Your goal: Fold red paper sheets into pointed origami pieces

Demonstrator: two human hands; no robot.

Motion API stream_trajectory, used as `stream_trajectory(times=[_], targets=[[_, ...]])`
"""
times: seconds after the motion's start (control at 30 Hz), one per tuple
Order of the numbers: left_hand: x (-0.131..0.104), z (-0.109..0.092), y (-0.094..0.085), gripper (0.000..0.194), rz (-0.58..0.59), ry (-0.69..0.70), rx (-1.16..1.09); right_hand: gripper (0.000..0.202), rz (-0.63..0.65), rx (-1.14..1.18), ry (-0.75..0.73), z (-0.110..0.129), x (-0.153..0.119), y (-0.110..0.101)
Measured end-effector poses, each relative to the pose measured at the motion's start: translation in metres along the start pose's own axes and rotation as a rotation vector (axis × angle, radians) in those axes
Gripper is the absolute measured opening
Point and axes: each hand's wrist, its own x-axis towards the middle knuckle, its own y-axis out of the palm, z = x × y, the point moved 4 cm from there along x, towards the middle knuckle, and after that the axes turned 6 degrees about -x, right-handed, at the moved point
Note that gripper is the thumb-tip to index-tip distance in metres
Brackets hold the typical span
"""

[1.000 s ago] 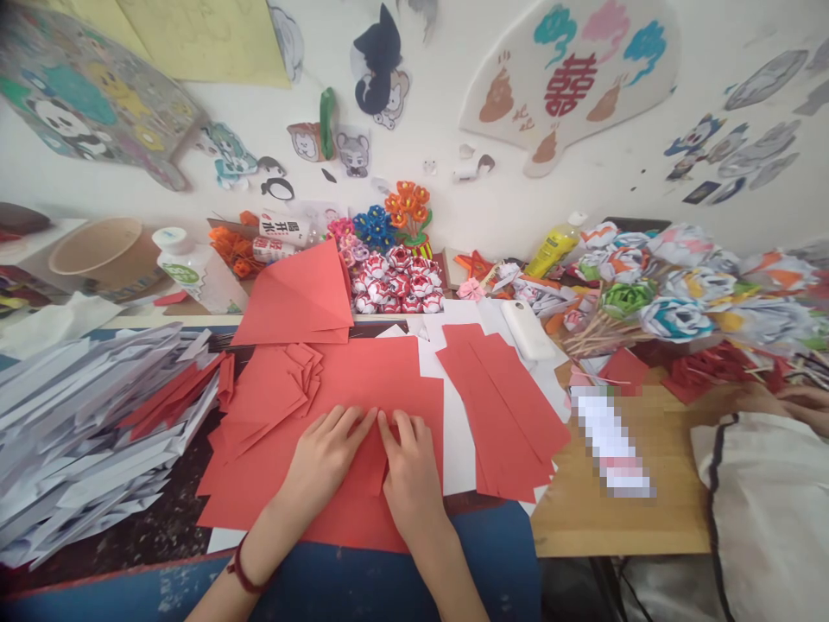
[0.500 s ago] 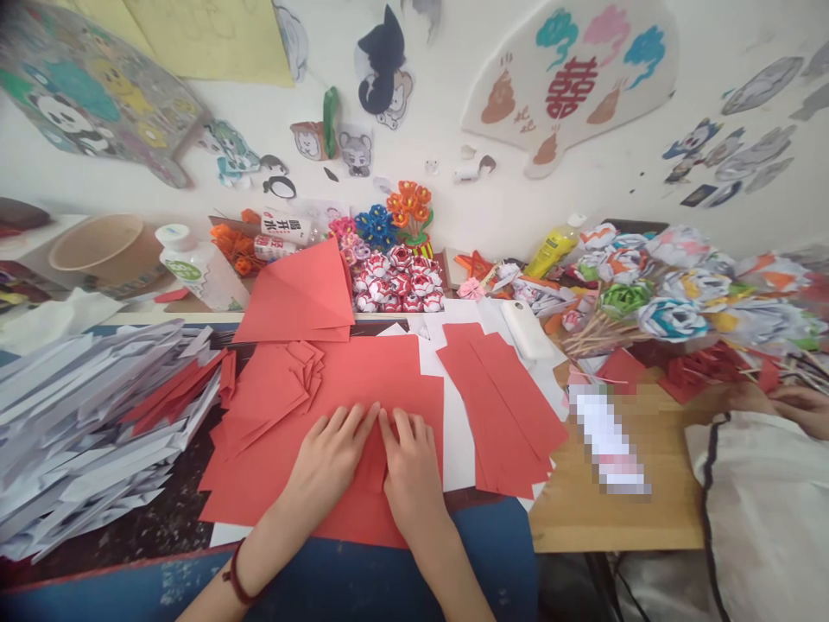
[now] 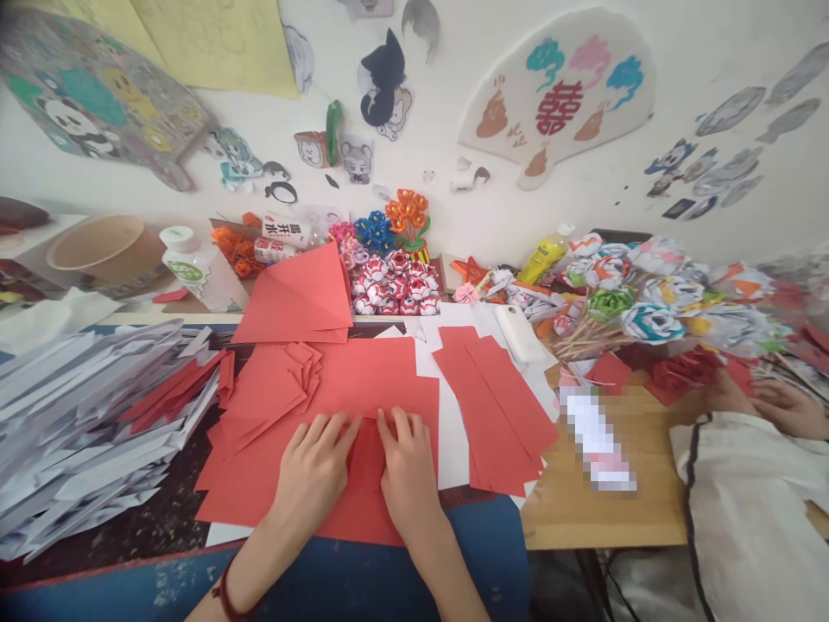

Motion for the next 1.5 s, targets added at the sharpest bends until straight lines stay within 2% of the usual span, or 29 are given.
stream_trajectory(times=[0.1,0.23,0.4,0.8,0.97,1.13,1.23,1.37,1.5], targets=[[0.005,0.001,0.002,0.037,-0.044,-0.032,-0.026,0.074,-0.004,0.047,-0.001,-0.001,0.001,-0.001],[0.007,0.002,0.01,0.057,0.062,0.042,-0.052,0.072,-0.03,0.103,0.025,-0.003,0.001,0.001],[0.005,0.005,0.017,0.06,0.14,0.045,-0.046,0.072,-0.041,0.156,0.056,-0.006,0.002,0.004],[0.003,0.006,0.019,0.057,0.151,0.026,-0.021,0.087,0.041,-0.119,0.041,0.002,0.002,0.003],[0.002,0.006,0.018,0.059,0.151,0.012,-0.022,0.083,0.005,-0.214,0.023,0.004,-0.008,-0.004],[0.0,0.007,0.019,0.063,0.157,-0.003,-0.041,0.077,-0.022,-0.29,0.115,0.008,-0.025,-0.006],[-0.001,0.008,0.02,0.066,0.162,-0.013,-0.047,0.07,-0.055,-0.239,0.139,0.008,-0.028,-0.008],[-0.001,0.009,0.021,0.066,0.173,-0.011,-0.052,0.077,-0.109,-0.169,0.155,0.005,-0.021,-0.012],[0.0,0.009,0.021,0.065,0.178,-0.012,-0.06,0.08,-0.039,-0.274,0.096,0.007,-0.005,-0.01]])
